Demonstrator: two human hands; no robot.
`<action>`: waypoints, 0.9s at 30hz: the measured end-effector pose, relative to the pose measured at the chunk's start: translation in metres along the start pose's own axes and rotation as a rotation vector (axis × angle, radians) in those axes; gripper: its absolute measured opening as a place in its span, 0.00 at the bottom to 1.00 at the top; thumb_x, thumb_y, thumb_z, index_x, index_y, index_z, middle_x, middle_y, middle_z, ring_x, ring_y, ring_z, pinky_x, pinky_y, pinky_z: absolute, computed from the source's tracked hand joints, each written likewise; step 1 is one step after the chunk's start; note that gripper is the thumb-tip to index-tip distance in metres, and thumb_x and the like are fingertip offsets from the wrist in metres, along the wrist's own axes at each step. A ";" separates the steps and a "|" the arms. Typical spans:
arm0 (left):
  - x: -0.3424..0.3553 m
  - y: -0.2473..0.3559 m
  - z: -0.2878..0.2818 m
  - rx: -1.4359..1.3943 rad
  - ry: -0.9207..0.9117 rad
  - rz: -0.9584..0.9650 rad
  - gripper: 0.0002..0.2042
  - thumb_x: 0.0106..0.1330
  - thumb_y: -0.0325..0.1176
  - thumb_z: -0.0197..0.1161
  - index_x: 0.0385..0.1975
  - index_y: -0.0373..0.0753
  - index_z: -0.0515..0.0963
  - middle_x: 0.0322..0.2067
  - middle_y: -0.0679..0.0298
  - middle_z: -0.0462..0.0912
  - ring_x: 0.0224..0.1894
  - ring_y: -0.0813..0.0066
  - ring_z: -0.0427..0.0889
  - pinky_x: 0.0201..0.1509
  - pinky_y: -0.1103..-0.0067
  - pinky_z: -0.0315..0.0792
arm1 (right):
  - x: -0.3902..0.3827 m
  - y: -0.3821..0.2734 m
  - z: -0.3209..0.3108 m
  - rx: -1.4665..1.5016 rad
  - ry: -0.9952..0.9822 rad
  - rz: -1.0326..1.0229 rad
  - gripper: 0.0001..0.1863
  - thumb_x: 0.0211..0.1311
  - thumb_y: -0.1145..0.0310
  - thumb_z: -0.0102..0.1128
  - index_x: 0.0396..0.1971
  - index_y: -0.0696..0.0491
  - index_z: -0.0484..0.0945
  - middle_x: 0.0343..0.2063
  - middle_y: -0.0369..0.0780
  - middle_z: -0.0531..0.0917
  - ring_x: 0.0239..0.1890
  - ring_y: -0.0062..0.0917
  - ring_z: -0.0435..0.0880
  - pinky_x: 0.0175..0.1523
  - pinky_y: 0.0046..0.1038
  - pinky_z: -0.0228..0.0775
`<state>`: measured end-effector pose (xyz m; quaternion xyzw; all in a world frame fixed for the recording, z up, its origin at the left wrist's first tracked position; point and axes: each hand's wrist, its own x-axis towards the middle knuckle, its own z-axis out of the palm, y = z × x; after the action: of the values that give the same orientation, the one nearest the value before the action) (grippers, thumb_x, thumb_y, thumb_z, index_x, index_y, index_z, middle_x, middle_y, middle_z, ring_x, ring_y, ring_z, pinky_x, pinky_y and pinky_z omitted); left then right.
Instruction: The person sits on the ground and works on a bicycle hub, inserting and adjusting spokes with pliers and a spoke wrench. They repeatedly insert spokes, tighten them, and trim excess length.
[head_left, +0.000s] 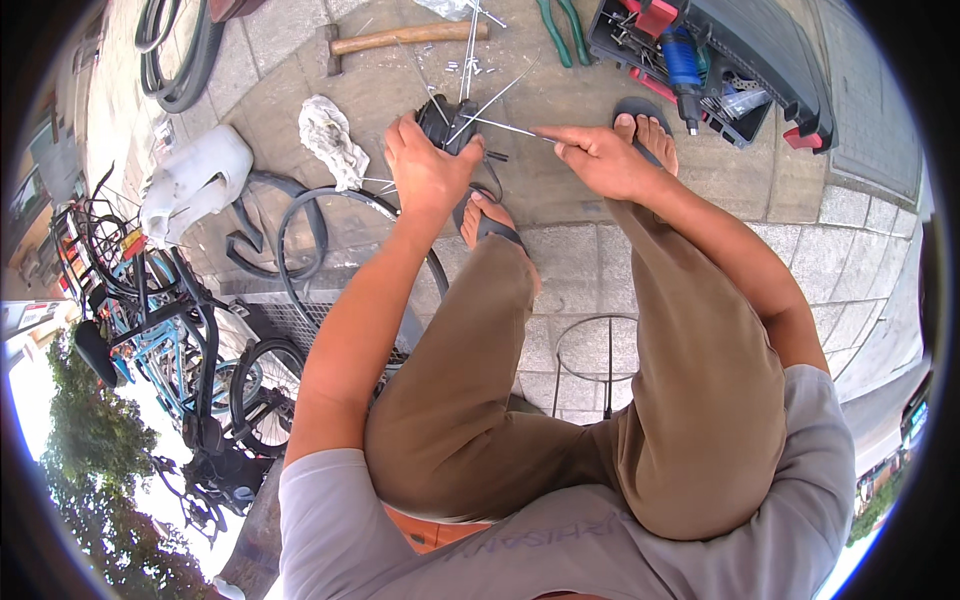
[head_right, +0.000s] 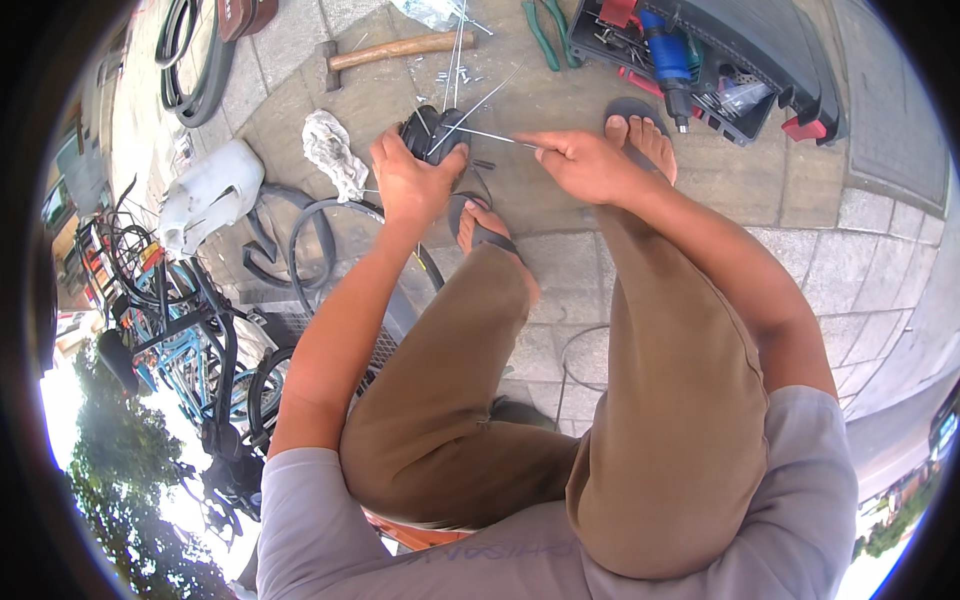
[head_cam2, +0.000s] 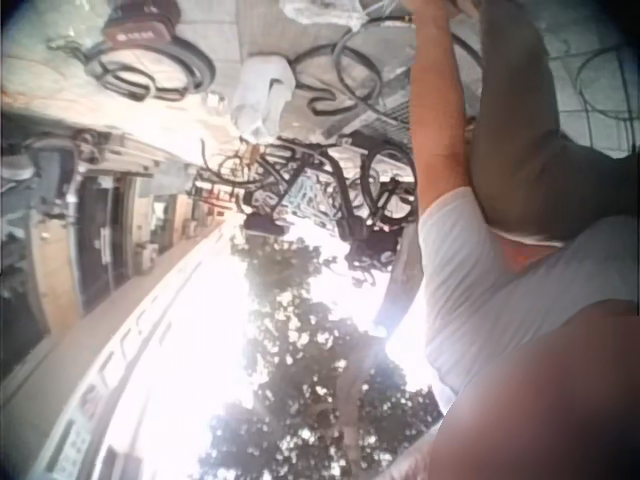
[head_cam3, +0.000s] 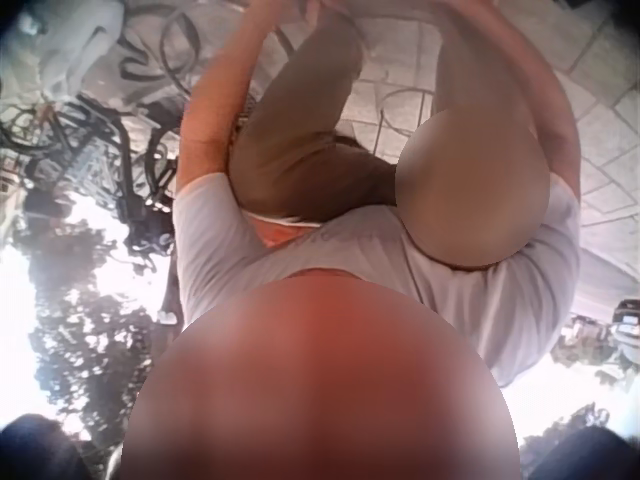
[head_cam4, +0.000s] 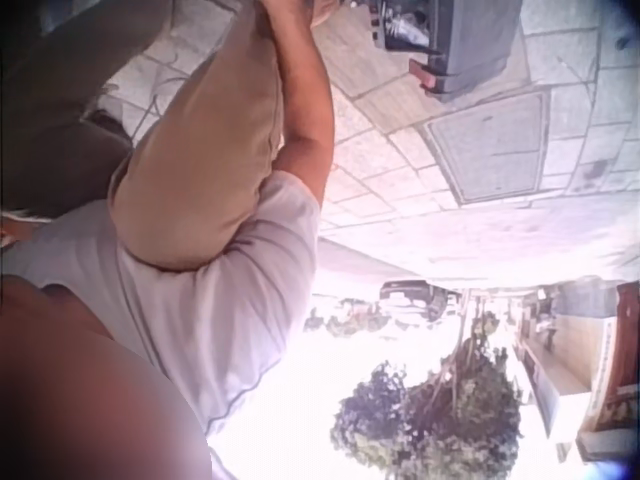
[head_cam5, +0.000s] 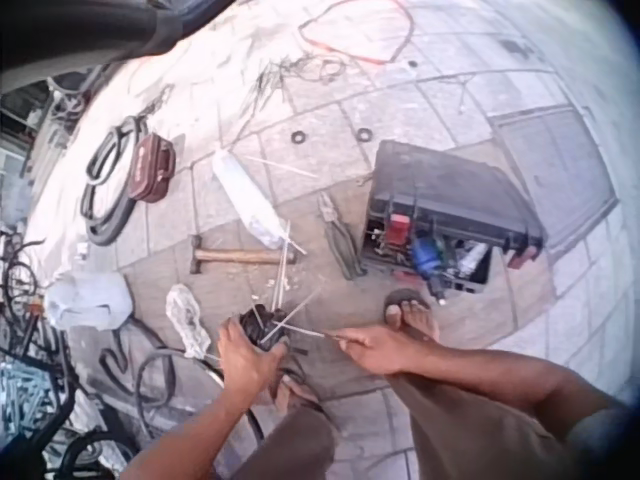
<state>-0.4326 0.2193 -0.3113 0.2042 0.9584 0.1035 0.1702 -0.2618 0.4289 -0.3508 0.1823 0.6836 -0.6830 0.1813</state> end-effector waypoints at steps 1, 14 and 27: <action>0.003 -0.001 0.000 0.016 0.005 0.039 0.51 0.51 0.53 0.81 0.67 0.24 0.64 0.62 0.42 0.69 0.65 0.41 0.72 0.70 0.59 0.69 | 0.000 -0.006 -0.005 -0.040 -0.010 0.037 0.23 0.79 0.67 0.50 0.70 0.45 0.78 0.22 0.33 0.77 0.28 0.18 0.74 0.43 0.27 0.73; -0.006 -0.003 0.004 0.023 0.074 0.084 0.49 0.49 0.50 0.83 0.66 0.25 0.67 0.59 0.42 0.72 0.63 0.41 0.73 0.69 0.58 0.70 | 0.020 -0.009 0.000 -0.275 0.064 -0.091 0.21 0.78 0.63 0.53 0.66 0.44 0.81 0.33 0.48 0.88 0.40 0.44 0.89 0.50 0.41 0.78; 0.030 -0.037 -0.016 -0.206 -0.088 -0.112 0.49 0.49 0.54 0.83 0.63 0.22 0.70 0.59 0.39 0.71 0.62 0.44 0.72 0.72 0.60 0.66 | 0.020 0.010 0.003 -0.193 0.162 -0.018 0.22 0.75 0.62 0.52 0.64 0.46 0.82 0.43 0.50 0.89 0.47 0.45 0.89 0.54 0.42 0.79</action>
<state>-0.4771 0.1968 -0.3152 0.1363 0.9443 0.1826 0.2375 -0.2745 0.4256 -0.3698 0.2125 0.7601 -0.5988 0.1363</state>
